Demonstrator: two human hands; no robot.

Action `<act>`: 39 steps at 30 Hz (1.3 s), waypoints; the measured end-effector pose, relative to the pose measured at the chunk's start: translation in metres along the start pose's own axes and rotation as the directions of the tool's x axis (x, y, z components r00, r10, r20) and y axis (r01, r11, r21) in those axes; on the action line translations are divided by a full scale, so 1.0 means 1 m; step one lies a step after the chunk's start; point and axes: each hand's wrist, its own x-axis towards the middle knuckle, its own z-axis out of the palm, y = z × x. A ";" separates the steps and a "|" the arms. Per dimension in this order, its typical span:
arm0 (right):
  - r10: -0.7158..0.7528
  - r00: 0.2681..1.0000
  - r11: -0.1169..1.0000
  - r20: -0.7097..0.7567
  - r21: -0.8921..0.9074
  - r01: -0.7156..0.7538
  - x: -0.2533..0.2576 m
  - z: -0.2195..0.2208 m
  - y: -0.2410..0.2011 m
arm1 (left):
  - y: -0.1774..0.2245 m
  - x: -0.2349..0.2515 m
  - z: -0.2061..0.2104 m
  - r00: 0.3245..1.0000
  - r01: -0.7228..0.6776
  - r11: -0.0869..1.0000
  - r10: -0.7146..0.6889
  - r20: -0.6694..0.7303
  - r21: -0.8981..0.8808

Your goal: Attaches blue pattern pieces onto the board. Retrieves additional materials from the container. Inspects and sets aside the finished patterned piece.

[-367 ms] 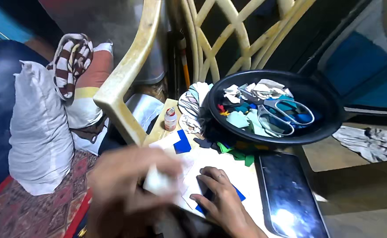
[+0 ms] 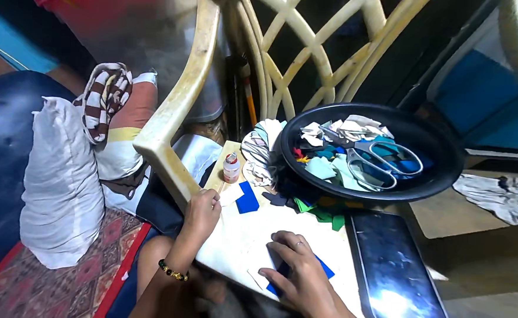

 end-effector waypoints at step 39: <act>0.001 1.000 1.000 0.005 -0.014 -0.001 0.000 -0.001 -0.001 | 0.013 0.024 0.000 0.836 -0.446 0.883 0.470 0.282 -0.150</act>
